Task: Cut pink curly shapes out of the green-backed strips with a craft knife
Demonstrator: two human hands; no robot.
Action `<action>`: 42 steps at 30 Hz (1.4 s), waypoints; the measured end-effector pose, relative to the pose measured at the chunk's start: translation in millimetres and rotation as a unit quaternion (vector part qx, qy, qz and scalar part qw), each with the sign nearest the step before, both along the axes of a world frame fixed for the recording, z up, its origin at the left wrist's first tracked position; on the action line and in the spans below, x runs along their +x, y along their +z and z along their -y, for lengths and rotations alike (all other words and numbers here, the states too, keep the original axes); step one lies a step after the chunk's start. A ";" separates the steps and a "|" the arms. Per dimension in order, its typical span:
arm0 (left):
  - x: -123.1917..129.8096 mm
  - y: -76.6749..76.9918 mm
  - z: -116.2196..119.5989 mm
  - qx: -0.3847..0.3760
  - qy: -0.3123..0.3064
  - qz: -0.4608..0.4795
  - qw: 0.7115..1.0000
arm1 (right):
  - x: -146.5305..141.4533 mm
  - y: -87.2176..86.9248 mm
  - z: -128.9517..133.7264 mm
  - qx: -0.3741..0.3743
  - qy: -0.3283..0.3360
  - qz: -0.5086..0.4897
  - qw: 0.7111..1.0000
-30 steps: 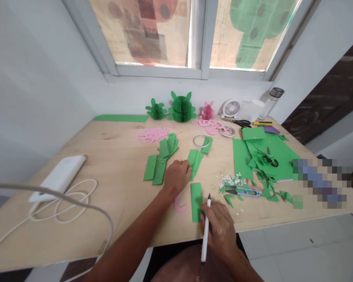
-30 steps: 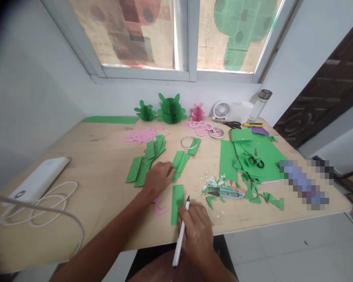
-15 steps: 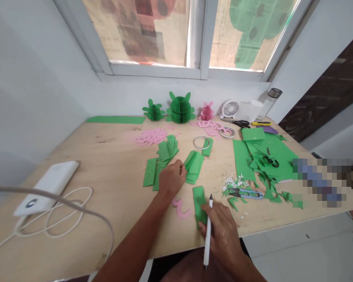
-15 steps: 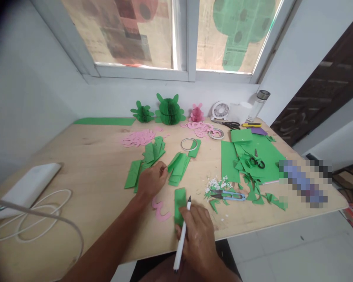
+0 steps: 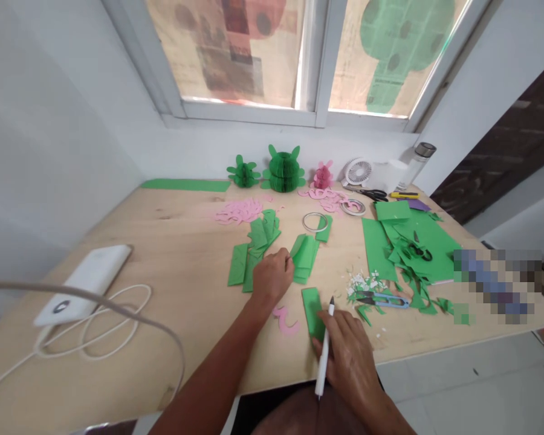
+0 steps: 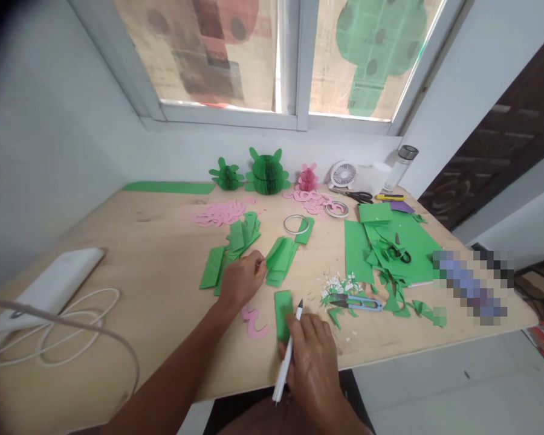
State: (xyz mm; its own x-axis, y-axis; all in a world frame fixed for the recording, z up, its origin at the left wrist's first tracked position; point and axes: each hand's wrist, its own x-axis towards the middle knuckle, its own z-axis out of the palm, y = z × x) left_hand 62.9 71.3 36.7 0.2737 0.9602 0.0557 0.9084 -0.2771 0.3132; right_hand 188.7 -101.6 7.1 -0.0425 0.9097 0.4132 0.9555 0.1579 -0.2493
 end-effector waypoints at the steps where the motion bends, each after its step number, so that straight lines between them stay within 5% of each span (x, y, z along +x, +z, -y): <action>1: 0.6 0.2 0.5 -0.001 -0.001 -0.001 1.000 | -0.9 0.2 -0.6 0.001 0.000 0.009 1.000; 23: 0.9 4.8 5.7 -0.003 -0.014 -0.006 1.000 | -1.5 -4.6 -2.0 0.033 0.007 0.082 0.996; 42: -0.3 2.7 6.2 -0.009 -0.029 0.021 0.999 | 14.1 2.9 2.1 0.067 -0.075 0.072 0.992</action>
